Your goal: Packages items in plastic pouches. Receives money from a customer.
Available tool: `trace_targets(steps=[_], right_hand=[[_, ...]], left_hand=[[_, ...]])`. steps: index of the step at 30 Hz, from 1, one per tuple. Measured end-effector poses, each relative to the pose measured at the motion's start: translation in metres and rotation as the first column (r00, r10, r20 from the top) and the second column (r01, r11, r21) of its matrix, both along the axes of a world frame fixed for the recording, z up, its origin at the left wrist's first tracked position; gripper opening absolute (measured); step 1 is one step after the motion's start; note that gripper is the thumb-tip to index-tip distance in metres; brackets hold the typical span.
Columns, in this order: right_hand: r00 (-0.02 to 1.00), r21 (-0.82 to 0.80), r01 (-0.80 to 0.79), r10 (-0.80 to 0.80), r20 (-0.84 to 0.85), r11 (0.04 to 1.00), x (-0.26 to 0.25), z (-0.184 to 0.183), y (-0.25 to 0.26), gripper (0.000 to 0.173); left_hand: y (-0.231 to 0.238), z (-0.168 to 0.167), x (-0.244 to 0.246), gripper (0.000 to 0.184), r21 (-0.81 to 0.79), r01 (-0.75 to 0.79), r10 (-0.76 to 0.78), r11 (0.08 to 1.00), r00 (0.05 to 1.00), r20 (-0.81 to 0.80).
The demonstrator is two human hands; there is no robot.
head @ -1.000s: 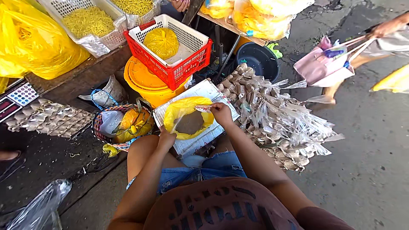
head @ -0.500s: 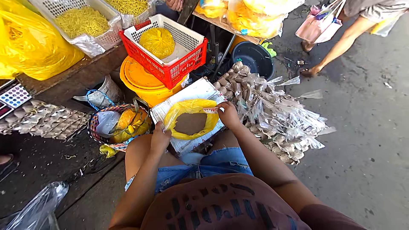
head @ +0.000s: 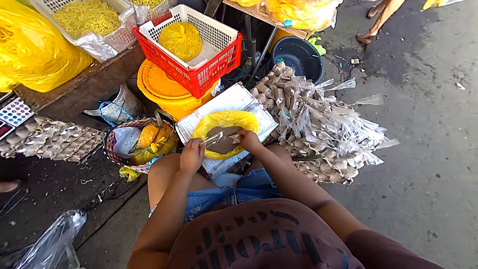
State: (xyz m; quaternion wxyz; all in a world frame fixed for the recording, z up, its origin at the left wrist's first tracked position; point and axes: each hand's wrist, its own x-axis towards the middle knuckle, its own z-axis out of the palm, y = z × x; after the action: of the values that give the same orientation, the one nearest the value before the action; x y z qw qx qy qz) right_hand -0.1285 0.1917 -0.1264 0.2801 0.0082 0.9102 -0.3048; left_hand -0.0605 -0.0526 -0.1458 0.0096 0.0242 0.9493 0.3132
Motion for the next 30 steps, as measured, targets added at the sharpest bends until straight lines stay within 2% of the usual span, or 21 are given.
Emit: trace_targets(steps=[6,11,16,21,25,28,30], right_hand=[[0.997,-0.133,0.07,-0.071,-0.004,0.989,-0.006,0.002,-0.001,0.029],[0.982,-0.3,0.146,-0.174,-0.072,0.943,-0.009,0.04,0.025,0.021],[0.968,-0.376,0.17,-0.225,-0.107,0.911,-0.015,0.074,0.032,0.017],[0.99,-0.307,0.004,-0.047,-0.132,0.952,-0.023,0.065,0.012,0.018],[0.973,-0.185,-0.159,0.122,-0.194,0.97,-0.012,0.069,-0.031,0.02],[0.892,-0.102,-0.302,0.244,-0.38,0.948,0.005,0.083,-0.061,0.022],[0.784,-0.079,-0.347,0.243,-0.571,0.935,0.013,0.092,-0.064,0.022]], left_hand=[[-0.005,-0.007,-0.002,0.037,0.084,-0.07,0.071,0.994,0.997,-0.007],[-0.008,-0.01,-0.002,0.04,0.131,-0.069,0.068,0.989,0.998,0.015],[-0.007,-0.009,-0.004,0.041,0.144,-0.062,0.057,0.988,0.998,0.035],[-0.005,-0.01,-0.003,0.045,0.156,-0.049,0.049,0.986,0.999,0.009],[-0.004,-0.019,-0.002,0.051,0.168,-0.045,0.052,0.985,0.998,-0.043],[-0.003,-0.021,0.0,0.051,0.24,-0.096,0.108,0.966,0.993,-0.04],[-0.002,-0.016,0.001,0.049,0.292,-0.152,0.162,0.944,0.987,-0.01]])
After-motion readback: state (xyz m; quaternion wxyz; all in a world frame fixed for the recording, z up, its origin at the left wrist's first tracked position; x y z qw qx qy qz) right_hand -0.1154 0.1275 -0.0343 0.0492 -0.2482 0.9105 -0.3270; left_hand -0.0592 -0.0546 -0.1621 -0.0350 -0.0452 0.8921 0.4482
